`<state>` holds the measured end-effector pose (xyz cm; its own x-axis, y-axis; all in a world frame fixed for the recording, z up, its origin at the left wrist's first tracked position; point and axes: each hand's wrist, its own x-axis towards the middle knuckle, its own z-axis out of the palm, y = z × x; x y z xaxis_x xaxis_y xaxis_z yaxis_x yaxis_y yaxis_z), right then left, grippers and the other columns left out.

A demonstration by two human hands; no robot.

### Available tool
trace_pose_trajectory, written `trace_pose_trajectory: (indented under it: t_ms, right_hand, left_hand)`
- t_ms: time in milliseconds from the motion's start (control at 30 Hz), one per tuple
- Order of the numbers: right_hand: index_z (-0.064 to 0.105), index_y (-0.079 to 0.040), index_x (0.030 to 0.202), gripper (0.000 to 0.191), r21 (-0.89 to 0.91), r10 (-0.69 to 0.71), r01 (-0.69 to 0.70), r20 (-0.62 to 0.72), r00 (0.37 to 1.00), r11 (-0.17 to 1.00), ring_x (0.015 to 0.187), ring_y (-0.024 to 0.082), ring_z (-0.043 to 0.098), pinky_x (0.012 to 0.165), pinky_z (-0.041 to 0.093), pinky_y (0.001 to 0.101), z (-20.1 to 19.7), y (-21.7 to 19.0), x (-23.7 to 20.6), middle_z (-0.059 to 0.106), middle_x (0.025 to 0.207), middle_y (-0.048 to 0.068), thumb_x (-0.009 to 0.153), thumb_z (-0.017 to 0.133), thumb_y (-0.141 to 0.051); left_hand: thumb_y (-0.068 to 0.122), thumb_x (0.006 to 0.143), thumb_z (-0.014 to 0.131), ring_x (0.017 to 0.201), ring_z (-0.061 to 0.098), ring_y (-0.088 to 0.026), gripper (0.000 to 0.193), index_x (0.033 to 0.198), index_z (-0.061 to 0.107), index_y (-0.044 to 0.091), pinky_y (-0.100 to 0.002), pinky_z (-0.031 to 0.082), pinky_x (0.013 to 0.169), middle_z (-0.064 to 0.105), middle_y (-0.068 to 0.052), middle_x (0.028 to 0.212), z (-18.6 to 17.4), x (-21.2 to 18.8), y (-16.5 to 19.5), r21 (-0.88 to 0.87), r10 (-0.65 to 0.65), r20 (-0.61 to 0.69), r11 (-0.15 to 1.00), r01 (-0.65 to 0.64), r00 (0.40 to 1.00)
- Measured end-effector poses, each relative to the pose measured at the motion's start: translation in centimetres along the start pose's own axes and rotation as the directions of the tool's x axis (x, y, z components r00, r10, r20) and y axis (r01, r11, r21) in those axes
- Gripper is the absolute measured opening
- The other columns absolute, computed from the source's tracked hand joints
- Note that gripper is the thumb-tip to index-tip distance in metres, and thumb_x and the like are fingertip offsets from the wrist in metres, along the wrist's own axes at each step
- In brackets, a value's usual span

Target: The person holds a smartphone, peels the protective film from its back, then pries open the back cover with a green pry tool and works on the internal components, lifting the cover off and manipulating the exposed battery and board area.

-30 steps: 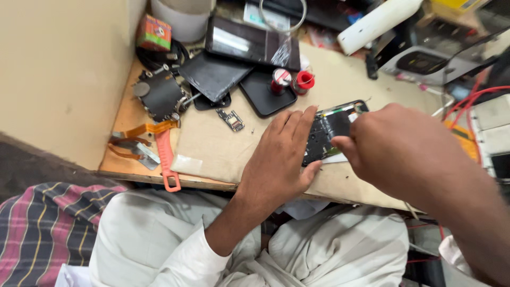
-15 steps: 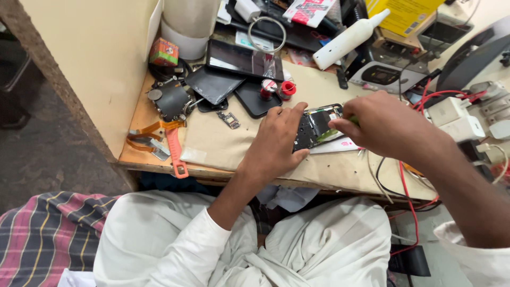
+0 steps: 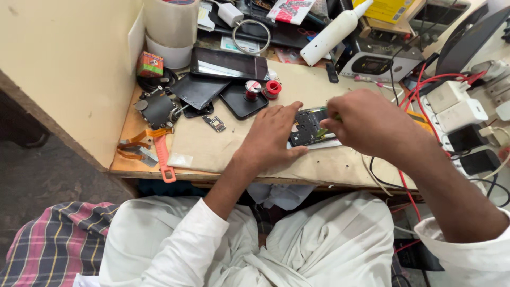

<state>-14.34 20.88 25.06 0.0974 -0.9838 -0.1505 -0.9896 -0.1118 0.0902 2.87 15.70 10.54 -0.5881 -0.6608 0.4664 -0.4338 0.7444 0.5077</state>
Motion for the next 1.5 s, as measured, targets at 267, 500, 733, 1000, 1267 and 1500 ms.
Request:
trace_pose_trajectory:
  t_ms: [267, 500, 733, 1000, 1267, 1500]
  right_hand:
    - [0.068, -0.011, 0.106, 0.019, 0.103, -0.106, 0.121, -0.14, 0.984, 0.987, 0.09, 0.038, 0.068, 0.079, 0.051, 0.0509, 0.1, -1.2, -0.5, 0.071, 0.091, 0.014, 0.09, 0.072, -0.021]
    - [0.071, -0.01, 0.115, 0.029, 0.199, -0.255, 0.288, -0.177, 0.951, 0.937, 0.091, 0.035, 0.069, 0.078, 0.054, 0.0465, -0.8, -1.4, 2.0, 0.069, 0.108, 0.011, 0.086, 0.07, -0.016]
    - [0.07, -0.007, 0.105, 0.021, 0.126, -0.319, 0.338, -0.146, 0.936, 0.933, 0.09, 0.035, 0.069, 0.077, 0.053, 0.0485, 0.1, -1.0, 3.3, 0.071, 0.099, 0.012, 0.086, 0.062, -0.007]
    - [0.07, -0.007, 0.104, 0.016, 0.218, -0.162, 0.194, -0.155, 0.974, 0.957, 0.081, 0.037, 0.07, 0.075, 0.054, 0.0476, 0.6, -0.2, 2.8, 0.071, 0.083, 0.016, 0.092, 0.071, -0.018]
    - [0.072, -0.003, 0.104, 0.019, 0.296, -0.183, 0.263, -0.271, 0.945, 0.918, 0.074, 0.031, 0.073, 0.066, 0.056, 0.0405, 0.4, -0.3, 3.0, 0.072, 0.08, 0.016, 0.088, 0.074, -0.011]
    - [0.071, 0.001, 0.111, 0.021, 0.483, -0.057, 0.271, -0.412, 0.909, 0.832, 0.082, 0.014, 0.073, 0.073, 0.061, 0.0277, 3.2, 3.5, 4.2, 0.075, 0.091, 0.007, 0.091, 0.076, -0.006]
  left_hand:
    - [0.04, 0.075, 0.085, 0.134, 0.048, -0.037, 0.093, 0.146, 0.042, -0.003, -0.046, 0.035, 0.116, 0.056, -0.02, 0.139, -0.9, -1.8, 0.5, 0.03, -0.024, -0.095, 0.999, 0.027, 0.995]
    - [0.039, 0.08, 0.084, 0.138, 0.047, -0.036, 0.088, 0.146, 0.043, -0.002, -0.045, 0.035, 0.118, 0.054, -0.019, 0.142, -0.8, -0.7, -1.5, -0.012, -0.02, -0.111, 1.0, 0.019, 0.994]
    - [0.043, 0.083, 0.079, 0.14, 0.042, -0.037, 0.087, 0.147, 0.041, -0.002, -0.047, 0.032, 0.119, 0.049, -0.021, 0.145, -0.4, 0.0, -2.7, 0.098, 0.002, -0.068, 0.995, 0.004, 0.998]
    - [0.044, 0.083, 0.079, 0.14, 0.045, -0.036, 0.086, 0.147, 0.043, -0.001, -0.047, 0.034, 0.119, 0.051, -0.019, 0.145, -1.2, -0.7, -2.0, 0.045, -0.005, -0.095, 0.999, 0.01, 0.995]
    - [0.043, 0.082, 0.081, 0.139, 0.046, -0.036, 0.085, 0.145, 0.046, -0.001, -0.047, 0.035, 0.118, 0.051, -0.02, 0.145, -1.3, -0.7, -2.4, 0.041, 0.001, -0.119, 0.999, 0.004, 0.993]
    - [0.032, 0.083, 0.084, 0.14, 0.049, -0.034, 0.062, 0.135, 0.059, 0.008, -0.046, 0.04, 0.118, 0.055, -0.013, 0.142, -1.4, -0.3, -3.6, -0.132, -0.021, -0.156, 0.991, 0.001, 0.988]
